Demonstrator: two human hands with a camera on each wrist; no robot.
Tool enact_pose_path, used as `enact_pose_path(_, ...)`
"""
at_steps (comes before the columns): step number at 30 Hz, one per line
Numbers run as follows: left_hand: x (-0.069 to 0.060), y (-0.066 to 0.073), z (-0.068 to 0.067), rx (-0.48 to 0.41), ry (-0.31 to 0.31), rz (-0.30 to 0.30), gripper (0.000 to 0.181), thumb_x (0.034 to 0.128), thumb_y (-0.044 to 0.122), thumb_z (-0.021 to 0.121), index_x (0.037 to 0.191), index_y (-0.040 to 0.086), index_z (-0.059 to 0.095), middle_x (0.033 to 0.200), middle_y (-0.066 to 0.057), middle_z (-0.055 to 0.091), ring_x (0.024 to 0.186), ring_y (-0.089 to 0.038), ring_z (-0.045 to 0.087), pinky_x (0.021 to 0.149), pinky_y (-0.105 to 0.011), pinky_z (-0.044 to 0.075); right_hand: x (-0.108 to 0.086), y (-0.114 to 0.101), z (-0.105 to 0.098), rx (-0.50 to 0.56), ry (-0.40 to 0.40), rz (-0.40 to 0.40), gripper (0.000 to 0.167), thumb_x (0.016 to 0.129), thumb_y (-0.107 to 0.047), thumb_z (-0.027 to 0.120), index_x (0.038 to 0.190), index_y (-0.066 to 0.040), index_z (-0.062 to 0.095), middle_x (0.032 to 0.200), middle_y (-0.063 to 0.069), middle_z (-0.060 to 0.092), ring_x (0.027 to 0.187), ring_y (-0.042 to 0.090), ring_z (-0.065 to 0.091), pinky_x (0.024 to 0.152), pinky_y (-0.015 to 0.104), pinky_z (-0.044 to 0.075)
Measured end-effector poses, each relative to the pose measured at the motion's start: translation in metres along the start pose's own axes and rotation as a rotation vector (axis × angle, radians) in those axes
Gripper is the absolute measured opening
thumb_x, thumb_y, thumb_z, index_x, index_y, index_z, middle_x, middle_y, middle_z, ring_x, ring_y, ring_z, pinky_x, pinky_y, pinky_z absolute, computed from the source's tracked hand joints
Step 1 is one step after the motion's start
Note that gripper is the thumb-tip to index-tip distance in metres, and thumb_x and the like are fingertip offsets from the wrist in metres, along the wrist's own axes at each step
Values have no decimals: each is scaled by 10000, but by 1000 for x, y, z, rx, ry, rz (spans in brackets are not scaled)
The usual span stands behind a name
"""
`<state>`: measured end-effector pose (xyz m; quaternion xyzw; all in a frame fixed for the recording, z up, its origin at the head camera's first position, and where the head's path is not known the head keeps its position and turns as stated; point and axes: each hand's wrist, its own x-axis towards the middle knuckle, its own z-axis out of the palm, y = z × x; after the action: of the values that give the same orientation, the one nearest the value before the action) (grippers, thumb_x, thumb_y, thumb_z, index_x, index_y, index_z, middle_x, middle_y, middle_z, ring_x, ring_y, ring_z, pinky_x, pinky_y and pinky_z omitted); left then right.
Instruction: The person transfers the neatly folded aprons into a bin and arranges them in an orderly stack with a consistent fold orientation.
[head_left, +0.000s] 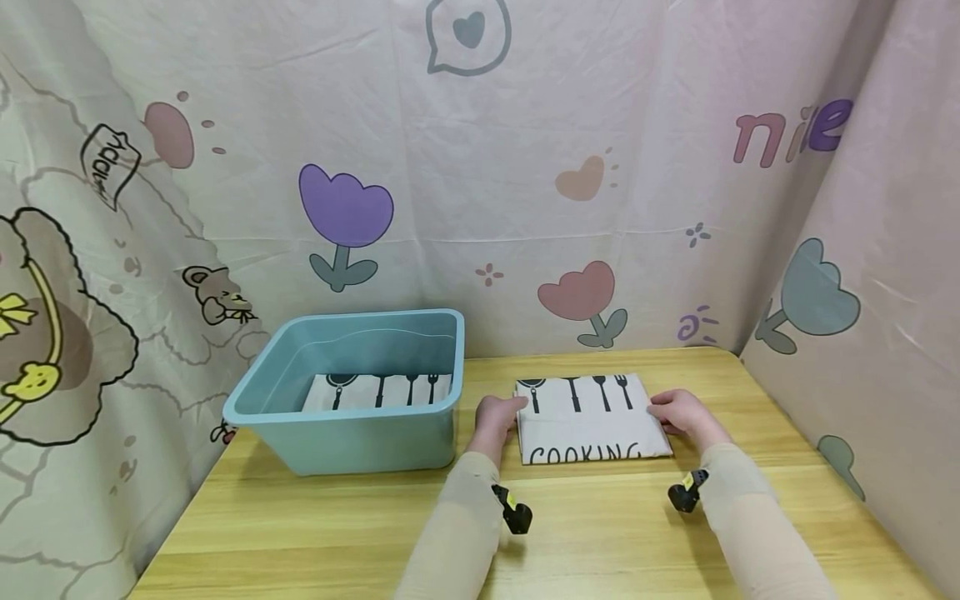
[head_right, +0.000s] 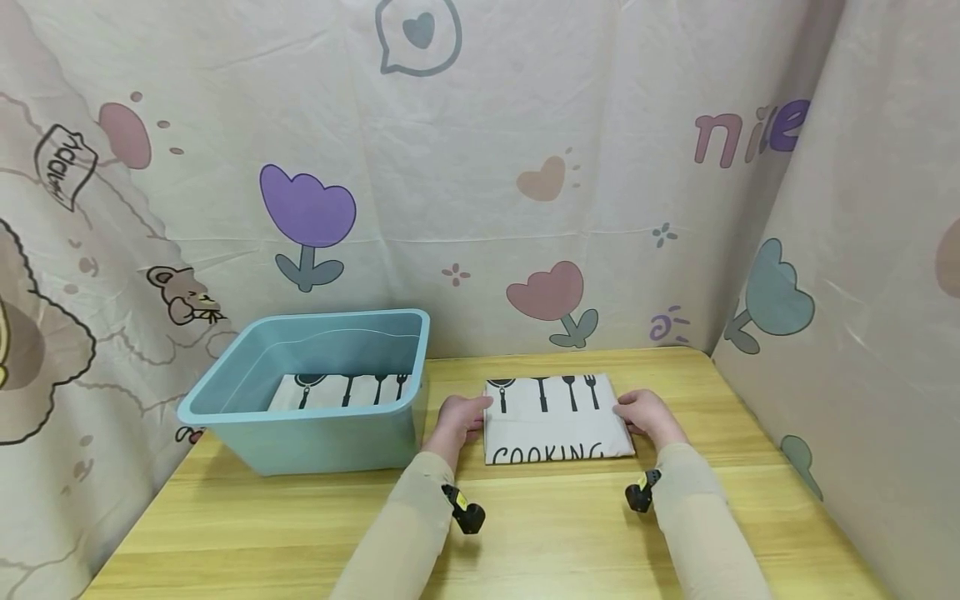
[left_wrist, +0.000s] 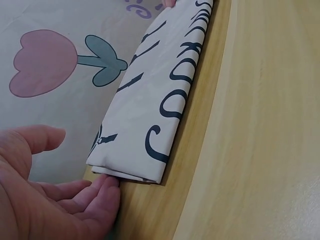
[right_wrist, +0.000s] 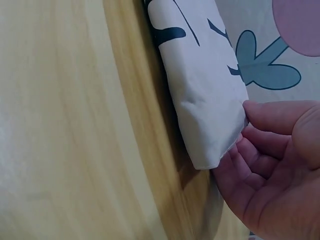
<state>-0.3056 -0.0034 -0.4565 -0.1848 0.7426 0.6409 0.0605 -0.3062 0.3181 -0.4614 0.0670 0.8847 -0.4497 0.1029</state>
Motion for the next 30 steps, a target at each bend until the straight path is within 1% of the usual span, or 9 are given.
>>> enact_pose_path(6,0,-2,2,-45,1,17,553,867,139,727,1290,-153,522,988,-156,641,880,-249,624,774,-370,561,1,3,2,-32,17,-33,410,959,-33,564,1265,226,479,1187,345,567,950,277,614,756,323,547)
enact_pose_path(11,1,-4,4,-32,15,48,398,864,85,708,1179,-133,598,949,-144,633,836,-248,618,719,-343,557,0,6,4,-2,35,-61,412,947,-10,570,1265,231,467,1140,325,587,930,266,608,747,312,531)
enact_pose_path(15,1,-5,5,-2,29,56,344,864,63,701,1147,-117,623,965,-140,628,804,-225,603,680,-307,550,0,8,6,30,53,-54,448,952,-4,569,1313,220,427,1143,310,583,976,293,590,769,305,517)
enact_pose_path(21,-1,-4,7,42,17,73,147,842,26,681,948,-74,662,811,-113,608,588,-172,520,523,-250,463,1,11,8,54,81,-60,461,944,11,581,1329,205,419,1146,303,571,1032,340,567,796,313,513)
enact_pose_path(23,-3,-5,9,68,19,91,141,828,10,677,934,-82,663,851,-146,632,642,-207,552,581,-289,510,1,12,9,62,85,-69,449,942,13,586,1320,200,433,1140,296,579,1029,335,571,799,315,516)
enact_pose_path(24,-3,-5,9,80,21,98,158,824,2,678,949,-94,662,899,-161,639,712,-235,589,647,-317,542,1,12,9,64,86,-73,442,942,13,588,1314,200,439,1131,291,584,1024,329,574,800,318,516)
enact_pose_path(26,-3,-5,11,98,21,114,40,810,-29,659,800,-54,629,821,-125,602,709,-236,564,643,-319,530,0,12,11,69,86,-77,434,941,10,592,1307,196,451,1128,286,591,1021,325,578,807,325,519)
enact_pose_path(27,-4,-5,12,109,22,116,59,802,-45,645,759,-41,605,788,-115,583,695,-238,545,637,-327,520,0,12,11,72,88,-76,428,943,7,592,1305,191,459,1128,281,595,1023,322,578,814,330,519)
enact_pose_path(30,-5,-5,14,114,26,123,63,791,-90,598,781,-40,635,801,-100,604,741,-243,571,660,-325,524,-1,12,12,68,91,-72,418,950,-6,591,1305,179,471,1135,273,597,1033,322,576,833,343,519)
